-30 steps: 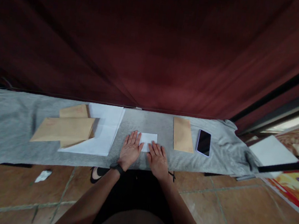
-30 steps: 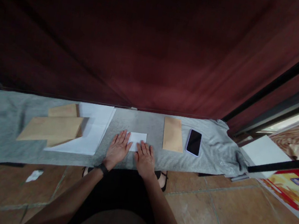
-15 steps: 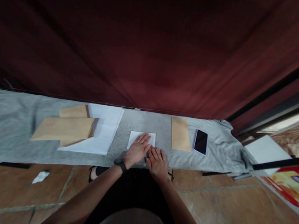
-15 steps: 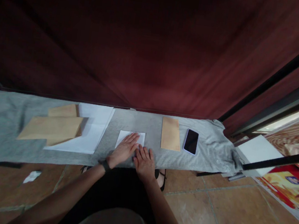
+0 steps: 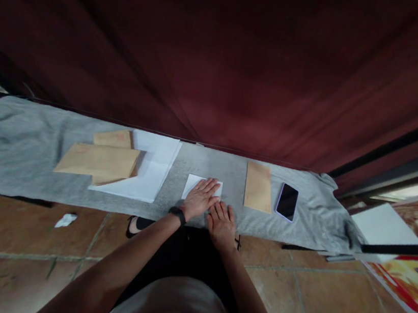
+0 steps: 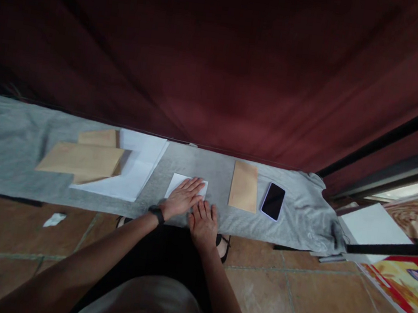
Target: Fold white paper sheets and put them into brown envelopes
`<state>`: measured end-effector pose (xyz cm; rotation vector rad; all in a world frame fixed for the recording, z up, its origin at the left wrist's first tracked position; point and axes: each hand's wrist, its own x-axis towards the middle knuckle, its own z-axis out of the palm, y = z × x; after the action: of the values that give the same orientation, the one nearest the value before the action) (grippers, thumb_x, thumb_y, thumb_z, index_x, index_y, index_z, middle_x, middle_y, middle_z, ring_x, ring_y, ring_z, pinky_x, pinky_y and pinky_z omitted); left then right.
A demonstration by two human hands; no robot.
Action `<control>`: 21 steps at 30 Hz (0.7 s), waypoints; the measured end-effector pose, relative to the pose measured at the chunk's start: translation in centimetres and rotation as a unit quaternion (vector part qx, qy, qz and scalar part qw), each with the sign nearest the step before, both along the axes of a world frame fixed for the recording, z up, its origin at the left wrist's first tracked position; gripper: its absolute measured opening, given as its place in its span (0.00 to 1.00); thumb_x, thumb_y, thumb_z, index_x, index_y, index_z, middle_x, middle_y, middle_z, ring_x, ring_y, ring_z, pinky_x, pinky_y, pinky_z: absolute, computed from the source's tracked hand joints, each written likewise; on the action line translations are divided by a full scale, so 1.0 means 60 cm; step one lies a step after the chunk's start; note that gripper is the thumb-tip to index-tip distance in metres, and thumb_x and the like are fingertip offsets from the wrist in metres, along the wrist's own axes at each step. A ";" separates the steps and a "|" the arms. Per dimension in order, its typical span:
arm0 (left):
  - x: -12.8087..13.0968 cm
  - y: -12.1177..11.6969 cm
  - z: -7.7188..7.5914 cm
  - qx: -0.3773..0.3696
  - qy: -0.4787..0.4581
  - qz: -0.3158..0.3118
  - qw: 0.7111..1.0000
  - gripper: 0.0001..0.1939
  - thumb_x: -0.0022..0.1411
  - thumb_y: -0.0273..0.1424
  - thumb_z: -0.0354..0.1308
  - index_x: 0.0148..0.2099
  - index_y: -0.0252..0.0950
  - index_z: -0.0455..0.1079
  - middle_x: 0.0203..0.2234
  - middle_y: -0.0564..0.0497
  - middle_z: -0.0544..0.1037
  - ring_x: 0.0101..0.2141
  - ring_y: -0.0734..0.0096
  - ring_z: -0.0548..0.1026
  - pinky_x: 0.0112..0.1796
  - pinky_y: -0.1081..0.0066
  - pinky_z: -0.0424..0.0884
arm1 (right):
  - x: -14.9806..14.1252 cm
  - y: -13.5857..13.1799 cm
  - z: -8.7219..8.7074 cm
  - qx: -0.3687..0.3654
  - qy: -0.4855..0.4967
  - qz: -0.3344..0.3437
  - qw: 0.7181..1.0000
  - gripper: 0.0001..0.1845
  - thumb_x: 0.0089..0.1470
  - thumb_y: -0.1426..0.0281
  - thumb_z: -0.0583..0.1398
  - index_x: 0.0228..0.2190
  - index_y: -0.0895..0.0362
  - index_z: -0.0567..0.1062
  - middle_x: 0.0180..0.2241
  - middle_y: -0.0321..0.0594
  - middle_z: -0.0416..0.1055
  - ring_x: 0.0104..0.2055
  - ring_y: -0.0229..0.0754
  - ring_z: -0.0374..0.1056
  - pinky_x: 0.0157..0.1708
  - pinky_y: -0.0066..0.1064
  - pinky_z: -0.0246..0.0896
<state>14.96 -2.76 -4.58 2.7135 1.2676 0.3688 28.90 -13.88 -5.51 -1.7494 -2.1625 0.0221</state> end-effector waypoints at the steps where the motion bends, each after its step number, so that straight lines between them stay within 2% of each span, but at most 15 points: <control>1: -0.006 0.000 0.000 -0.002 0.003 0.015 1.000 0.29 0.74 0.42 0.41 0.71 0.36 0.57 0.69 0.46 0.58 0.69 0.62 0.53 0.68 0.57 0.47 | 0.001 -0.001 0.000 0.001 0.004 0.004 1.000 0.23 0.69 0.64 0.51 0.62 0.54 0.68 0.63 0.44 0.66 0.67 0.50 0.57 0.68 0.51 0.43; 5: -0.043 -0.006 0.002 -0.013 0.016 0.075 0.997 0.29 0.74 0.42 0.41 0.71 0.36 0.56 0.70 0.45 0.57 0.70 0.59 0.52 0.68 0.55 0.45 | 0.009 0.000 0.000 -0.005 0.026 0.016 1.000 0.24 0.69 0.64 0.50 0.63 0.53 0.66 0.66 0.42 0.62 0.67 0.50 0.57 0.67 0.50 0.42; 9: -0.072 -0.020 0.005 -0.018 0.019 0.098 0.995 0.30 0.74 0.43 0.39 0.72 0.36 0.55 0.70 0.45 0.55 0.70 0.57 0.50 0.68 0.53 0.43 | 0.018 0.017 -0.001 -0.011 0.069 0.005 0.998 0.23 0.70 0.66 0.48 0.61 0.54 0.68 0.63 0.44 0.66 0.65 0.47 0.59 0.64 0.46 0.47; 14: -0.075 -0.028 0.007 -0.019 0.023 0.096 0.995 0.31 0.75 0.44 0.38 0.72 0.34 0.55 0.71 0.43 0.54 0.70 0.55 0.49 0.68 0.52 0.42 | 0.012 0.048 0.001 0.006 0.087 -0.020 0.996 0.22 0.68 0.68 0.48 0.58 0.57 0.71 0.61 0.49 0.68 0.65 0.49 0.59 0.63 0.47 0.49; 21: -0.071 -0.027 0.010 -0.016 0.049 0.090 0.995 0.30 0.74 0.42 0.40 0.72 0.32 0.54 0.70 0.41 0.54 0.70 0.54 0.50 0.68 0.50 0.45 | -0.007 0.062 -0.006 0.018 0.037 -0.022 0.999 0.23 0.68 0.67 0.50 0.61 0.57 0.68 0.63 0.49 0.65 0.65 0.50 0.58 0.64 0.49 0.48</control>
<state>10.72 -4.37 -3.98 2.6268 1.5373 0.2323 28.48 -10.15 -5.84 -1.7477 -2.0601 0.0351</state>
